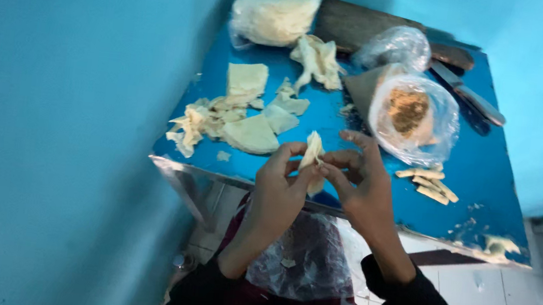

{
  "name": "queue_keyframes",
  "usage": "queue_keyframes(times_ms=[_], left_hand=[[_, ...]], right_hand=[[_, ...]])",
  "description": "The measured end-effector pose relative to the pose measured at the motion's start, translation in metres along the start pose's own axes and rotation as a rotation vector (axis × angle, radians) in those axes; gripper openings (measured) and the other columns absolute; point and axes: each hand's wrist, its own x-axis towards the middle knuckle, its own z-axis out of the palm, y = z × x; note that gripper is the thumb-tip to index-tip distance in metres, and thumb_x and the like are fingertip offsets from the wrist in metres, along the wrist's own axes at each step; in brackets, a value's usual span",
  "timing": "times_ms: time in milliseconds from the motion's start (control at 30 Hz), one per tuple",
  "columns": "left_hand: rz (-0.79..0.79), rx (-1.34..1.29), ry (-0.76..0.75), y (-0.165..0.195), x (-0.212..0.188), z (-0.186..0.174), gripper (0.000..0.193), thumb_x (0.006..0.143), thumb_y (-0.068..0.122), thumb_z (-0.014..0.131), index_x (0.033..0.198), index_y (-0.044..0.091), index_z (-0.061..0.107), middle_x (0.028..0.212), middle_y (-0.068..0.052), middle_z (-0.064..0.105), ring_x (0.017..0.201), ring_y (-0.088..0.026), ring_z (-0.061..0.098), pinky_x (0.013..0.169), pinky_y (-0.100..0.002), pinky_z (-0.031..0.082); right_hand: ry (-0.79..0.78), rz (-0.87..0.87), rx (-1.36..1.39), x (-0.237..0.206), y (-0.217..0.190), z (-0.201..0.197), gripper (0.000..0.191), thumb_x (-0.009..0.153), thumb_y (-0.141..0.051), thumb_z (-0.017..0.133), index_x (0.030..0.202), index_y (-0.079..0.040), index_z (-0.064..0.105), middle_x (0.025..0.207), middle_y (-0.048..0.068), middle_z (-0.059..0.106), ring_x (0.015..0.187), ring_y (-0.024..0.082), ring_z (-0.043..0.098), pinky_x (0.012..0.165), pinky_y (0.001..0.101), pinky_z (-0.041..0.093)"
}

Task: The person sits at a small table and rolls filled pastry pieces by hand. They take square dough wrappers, place a portion of brown filling from a plastic-lined container onto each wrapper, fold the wrapper over the filling, and roll it into a tight cylinder, setting finished rolls on the table.

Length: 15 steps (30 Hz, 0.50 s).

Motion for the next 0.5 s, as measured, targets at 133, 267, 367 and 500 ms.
queue_keyframes(times_ms=[133, 267, 367, 500], left_hand=[[-0.042, -0.102, -0.077, -0.006, -0.008, 0.020, 0.028, 0.101, 0.014, 0.064, 0.124, -0.001, 0.060, 0.104, -0.010, 0.077, 0.090, -0.012, 0.073, 0.071, -0.026, 0.057], [-0.140, -0.209, -0.114, -0.019, -0.007, 0.036, 0.032, 0.093, 0.011, 0.072, 0.118, -0.001, 0.056, 0.097, -0.010, 0.074, 0.086, -0.010, 0.071, 0.069, -0.027, 0.058], [-0.200, -0.074, -0.091, -0.030, -0.006, 0.042, 0.020, 0.099, 0.013, 0.065, 0.112, -0.001, 0.060, 0.087, -0.011, 0.074, 0.077, -0.010, 0.068, 0.063, -0.027, 0.053], [-0.103, -0.181, -0.049, -0.040, -0.005, 0.044, 0.017, 0.099, 0.012, 0.061, 0.111, 0.000, 0.059, 0.102, -0.008, 0.070, 0.086, -0.010, 0.068, 0.072, -0.028, 0.056]], right_hand=[[0.097, 0.057, -0.006, -0.015, 0.009, -0.019, 0.045, 0.096, 0.002, 0.065, 0.138, -0.004, 0.052, 0.102, 0.014, 0.077, 0.095, 0.016, 0.073, 0.079, 0.0306, 0.057], [0.092, 0.101, -0.039, -0.025, 0.017, -0.032, 0.049, 0.093, 0.003, 0.067, 0.139, -0.006, 0.053, 0.103, 0.011, 0.079, 0.097, 0.014, 0.072, 0.081, 0.0295, 0.059], [0.117, 0.127, 0.032, -0.029, 0.028, -0.040, 0.051, 0.092, 0.004, 0.067, 0.140, -0.005, 0.053, 0.101, 0.011, 0.077, 0.094, 0.014, 0.071, 0.080, 0.0290, 0.058], [0.208, 0.209, 0.482, -0.026, 0.049, -0.058, 0.047, 0.094, 0.002, 0.065, 0.138, -0.001, 0.051, 0.099, 0.009, 0.069, 0.086, 0.015, 0.068, 0.072, 0.0305, 0.057]])
